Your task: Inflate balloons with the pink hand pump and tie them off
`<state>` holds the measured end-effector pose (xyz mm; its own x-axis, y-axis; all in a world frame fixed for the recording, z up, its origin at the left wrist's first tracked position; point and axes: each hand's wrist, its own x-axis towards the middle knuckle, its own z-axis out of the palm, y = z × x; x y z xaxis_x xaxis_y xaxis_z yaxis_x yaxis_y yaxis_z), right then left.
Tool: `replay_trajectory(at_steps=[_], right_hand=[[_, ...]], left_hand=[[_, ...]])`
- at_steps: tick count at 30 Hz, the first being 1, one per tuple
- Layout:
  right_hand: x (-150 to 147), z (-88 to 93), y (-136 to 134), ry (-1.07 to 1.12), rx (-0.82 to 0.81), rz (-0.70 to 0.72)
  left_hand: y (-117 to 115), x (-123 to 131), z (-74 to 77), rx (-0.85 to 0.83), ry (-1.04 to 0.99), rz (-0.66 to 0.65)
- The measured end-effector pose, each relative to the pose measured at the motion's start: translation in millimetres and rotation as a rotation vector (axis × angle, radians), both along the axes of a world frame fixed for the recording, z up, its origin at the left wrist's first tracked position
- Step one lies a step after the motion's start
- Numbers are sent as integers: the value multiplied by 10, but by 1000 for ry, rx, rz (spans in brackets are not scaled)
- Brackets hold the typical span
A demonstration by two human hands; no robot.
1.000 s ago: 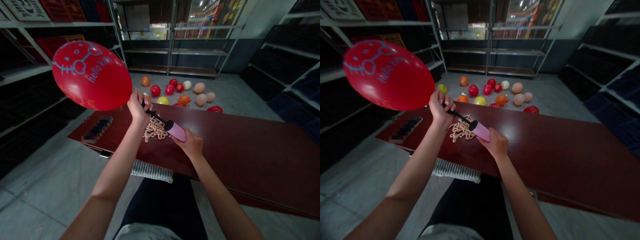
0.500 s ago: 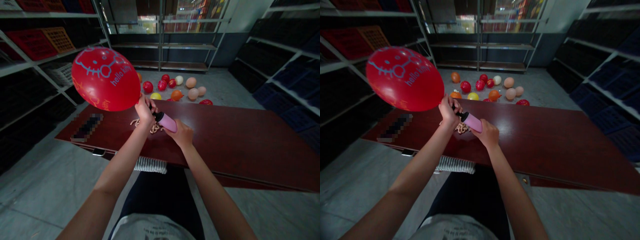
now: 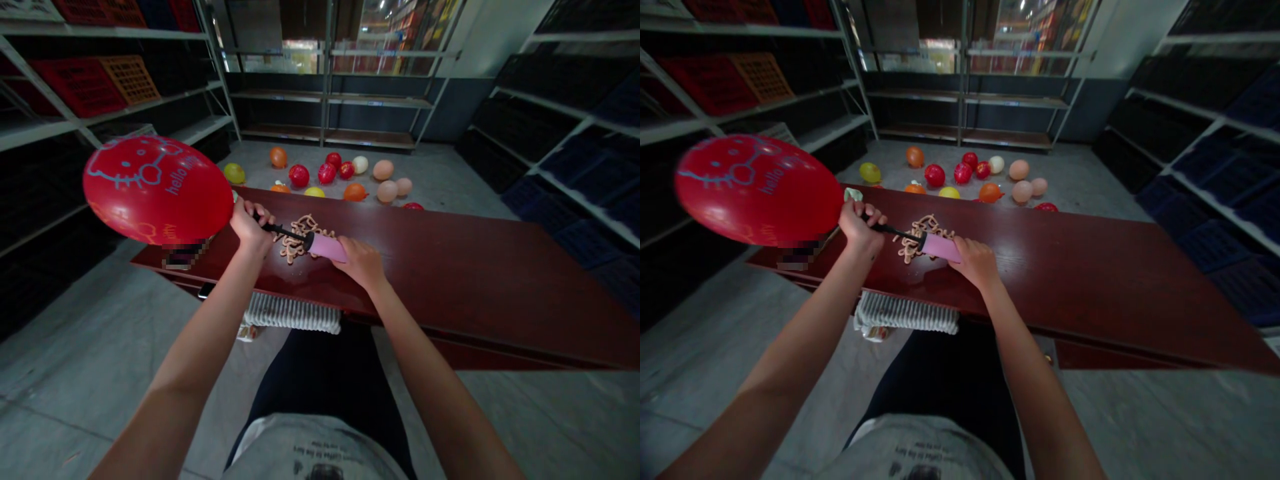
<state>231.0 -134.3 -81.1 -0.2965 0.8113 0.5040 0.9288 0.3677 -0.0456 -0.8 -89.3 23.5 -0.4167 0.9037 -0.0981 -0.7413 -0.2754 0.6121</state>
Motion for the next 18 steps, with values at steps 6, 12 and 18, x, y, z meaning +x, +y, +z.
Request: replay_trajectory(at_steps=[6,12,18], right_hand=[[-4,8,1,8,-7,24],[-3,14,0,98,-9,35],[85,-28,23,196,61,-33]], left_hand=[[-38,-325,193,9,35,25],[-74,-363,408,120,171,41],[-79,-3,654,200,233,71]])
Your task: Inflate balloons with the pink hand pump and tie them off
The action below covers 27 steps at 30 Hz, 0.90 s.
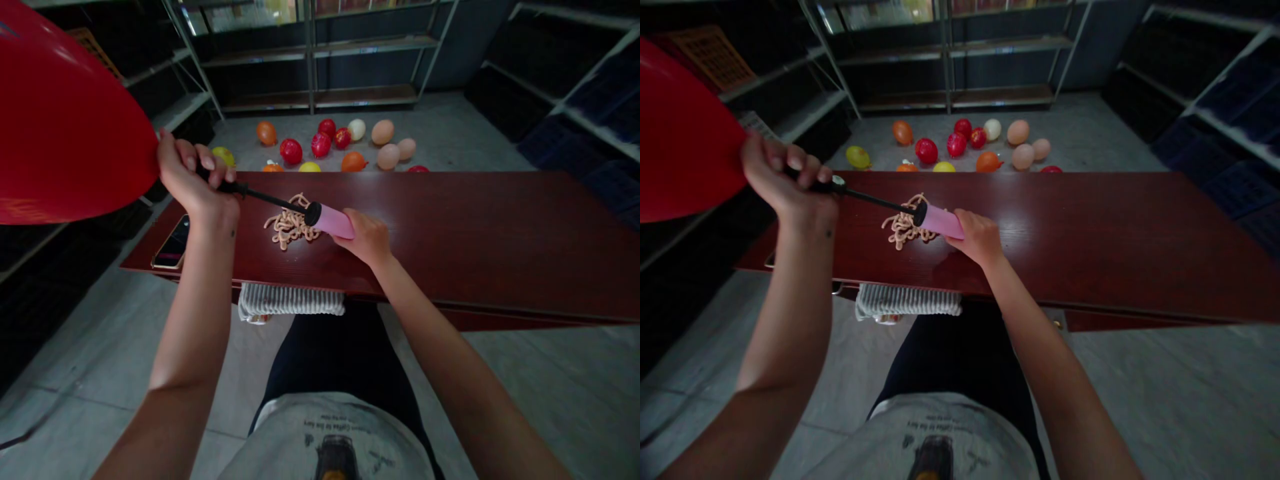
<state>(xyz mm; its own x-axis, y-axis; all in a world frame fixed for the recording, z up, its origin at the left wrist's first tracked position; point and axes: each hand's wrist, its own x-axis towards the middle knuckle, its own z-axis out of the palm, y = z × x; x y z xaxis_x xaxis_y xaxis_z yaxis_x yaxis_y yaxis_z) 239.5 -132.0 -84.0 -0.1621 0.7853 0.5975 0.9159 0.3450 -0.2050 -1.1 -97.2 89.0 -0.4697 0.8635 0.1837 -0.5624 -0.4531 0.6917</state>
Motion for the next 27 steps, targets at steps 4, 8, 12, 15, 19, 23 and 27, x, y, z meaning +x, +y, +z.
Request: replay_trajectory(at_steps=[4,8,12,15,19,23,27], right_hand=[[42,-22,24,57,23,-42],[47,-20,36,106,30,-54],[44,-2,32,141,31,-92],[44,26,16,160,13,-126],[45,38,4,166,-12,-123],[33,2,12,129,-15,-83],[2,-6,2,26,-10,-53]], left_hand=[[82,233,53,21,39,-20],[144,555,-27,7,68,-61],[149,956,-237,21,120,-132],[142,1162,-375,-11,146,-161],[129,1196,-406,-32,155,-172],[109,1059,-391,-33,103,-161],[89,859,-449,-96,45,-159]])
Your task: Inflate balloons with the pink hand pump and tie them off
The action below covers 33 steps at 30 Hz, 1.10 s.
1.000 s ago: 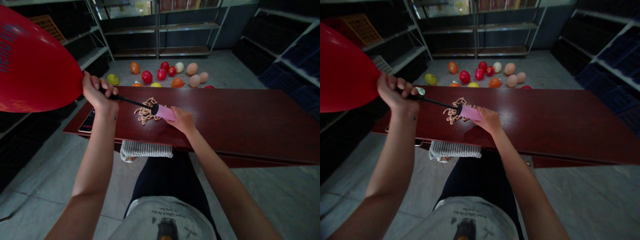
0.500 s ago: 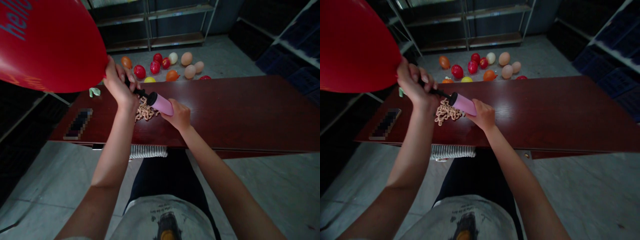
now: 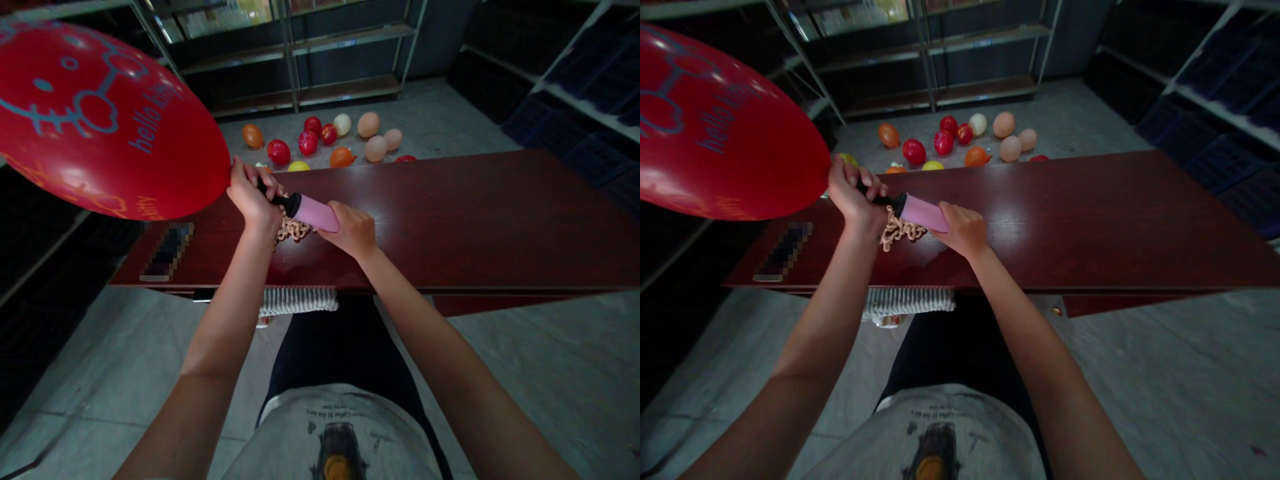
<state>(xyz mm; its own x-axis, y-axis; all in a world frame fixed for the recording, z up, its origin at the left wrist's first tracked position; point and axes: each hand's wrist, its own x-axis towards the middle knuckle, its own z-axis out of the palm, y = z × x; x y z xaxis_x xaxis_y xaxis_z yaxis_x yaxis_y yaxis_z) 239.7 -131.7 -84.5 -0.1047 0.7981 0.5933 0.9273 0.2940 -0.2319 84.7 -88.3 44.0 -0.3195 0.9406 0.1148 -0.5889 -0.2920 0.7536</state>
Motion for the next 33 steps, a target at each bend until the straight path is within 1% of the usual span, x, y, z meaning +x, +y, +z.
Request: replay_trajectory(at_steps=[3,6,12,15,19,21,24,30,33], right_hand=[[-18,23,-21,-67,6,17],[-27,42,-37,-115,18,18],[-38,60,-63,-203,25,40],[-35,64,-75,-224,31,35],[-31,50,-71,-214,42,32],[-32,41,-65,-188,33,36],[-24,37,-60,-124,4,54],[26,27,-48,17,-26,40],[33,30,-43,62,-43,45]], left_hand=[[-34,-186,-30,-40,-34,30],[-71,-408,-29,-54,-88,56],[-70,-901,-19,-8,-142,71],[-70,-1124,49,-6,-144,78],[-123,-1305,246,-7,-117,112],[-155,-1311,349,16,-92,121],[-179,-1209,464,91,-75,125],[-102,-884,600,227,18,107],[-53,-724,654,201,51,107]])
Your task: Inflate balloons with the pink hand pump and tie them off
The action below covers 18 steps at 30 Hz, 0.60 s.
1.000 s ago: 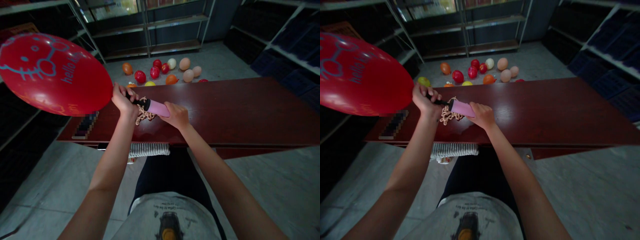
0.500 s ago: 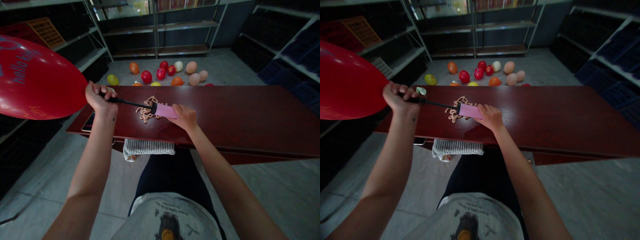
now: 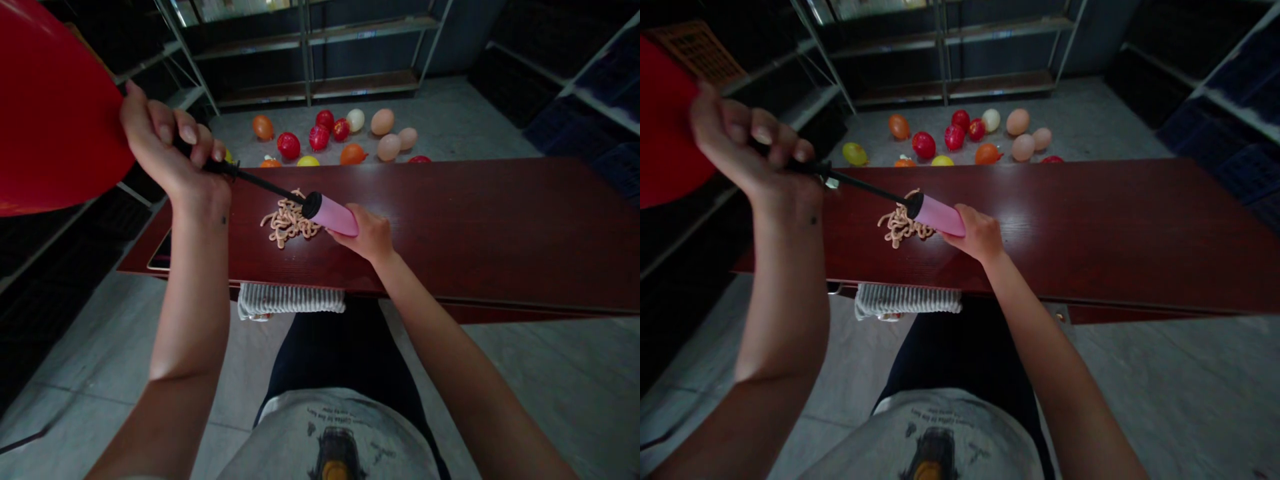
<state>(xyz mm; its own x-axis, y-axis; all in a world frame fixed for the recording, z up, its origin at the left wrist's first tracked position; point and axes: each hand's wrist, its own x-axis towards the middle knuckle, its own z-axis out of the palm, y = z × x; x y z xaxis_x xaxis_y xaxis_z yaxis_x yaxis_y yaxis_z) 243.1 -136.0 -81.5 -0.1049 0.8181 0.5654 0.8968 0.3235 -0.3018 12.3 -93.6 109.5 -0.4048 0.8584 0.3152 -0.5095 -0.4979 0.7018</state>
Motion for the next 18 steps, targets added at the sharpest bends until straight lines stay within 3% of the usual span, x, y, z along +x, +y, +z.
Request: replay_trajectory(at_steps=[5,11,14,18], right_hand=[[-6,33,0,42,-21,-3],[2,61,4,72,0,-38],[13,59,9,75,15,-72],[11,44,17,55,55,-107]], left_hand=[[9,396,-46,-72,31,-64],[23,918,-384,-97,17,-161],[57,1016,-507,-88,23,-187],[117,947,-550,-79,-22,-158]])
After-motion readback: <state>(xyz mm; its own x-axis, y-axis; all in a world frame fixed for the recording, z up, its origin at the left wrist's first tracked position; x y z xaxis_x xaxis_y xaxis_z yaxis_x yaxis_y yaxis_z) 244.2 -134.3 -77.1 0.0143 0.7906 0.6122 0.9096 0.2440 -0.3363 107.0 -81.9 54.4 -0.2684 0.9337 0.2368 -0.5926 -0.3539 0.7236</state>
